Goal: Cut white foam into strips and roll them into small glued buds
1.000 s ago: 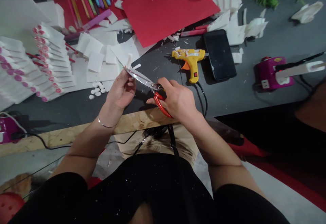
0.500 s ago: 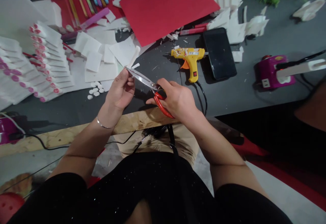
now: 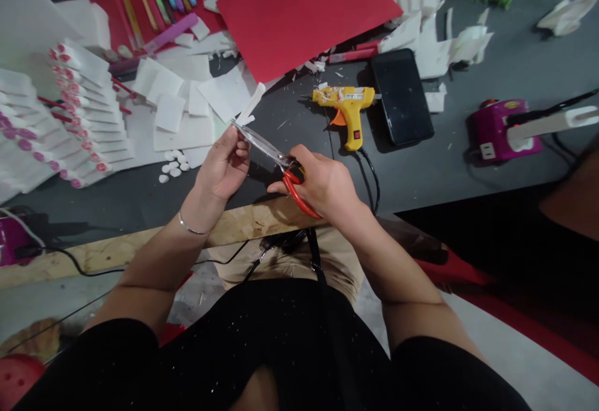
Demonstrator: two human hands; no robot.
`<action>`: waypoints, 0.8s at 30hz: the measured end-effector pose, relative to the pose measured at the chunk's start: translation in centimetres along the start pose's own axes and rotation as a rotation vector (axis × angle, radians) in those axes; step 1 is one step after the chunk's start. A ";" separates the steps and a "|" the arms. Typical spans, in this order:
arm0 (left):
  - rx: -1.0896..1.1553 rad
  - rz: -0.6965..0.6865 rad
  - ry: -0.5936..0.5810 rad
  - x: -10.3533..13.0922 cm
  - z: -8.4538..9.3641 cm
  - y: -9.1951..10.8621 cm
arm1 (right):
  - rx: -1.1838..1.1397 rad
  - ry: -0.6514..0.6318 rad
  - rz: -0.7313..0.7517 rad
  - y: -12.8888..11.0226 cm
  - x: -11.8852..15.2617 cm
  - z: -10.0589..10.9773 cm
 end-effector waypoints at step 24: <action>-0.651 -0.752 -0.225 2.6 -1.9 4.4 | 0.177 0.017 -0.019 1.4 -2.9 -0.5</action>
Point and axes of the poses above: each hand's wrist, its own x-axis away from the middle knuckle, its own z-axis out of the back of the hand, y = z × x, the point moved 10 cm from there along -x, towards the middle knuckle
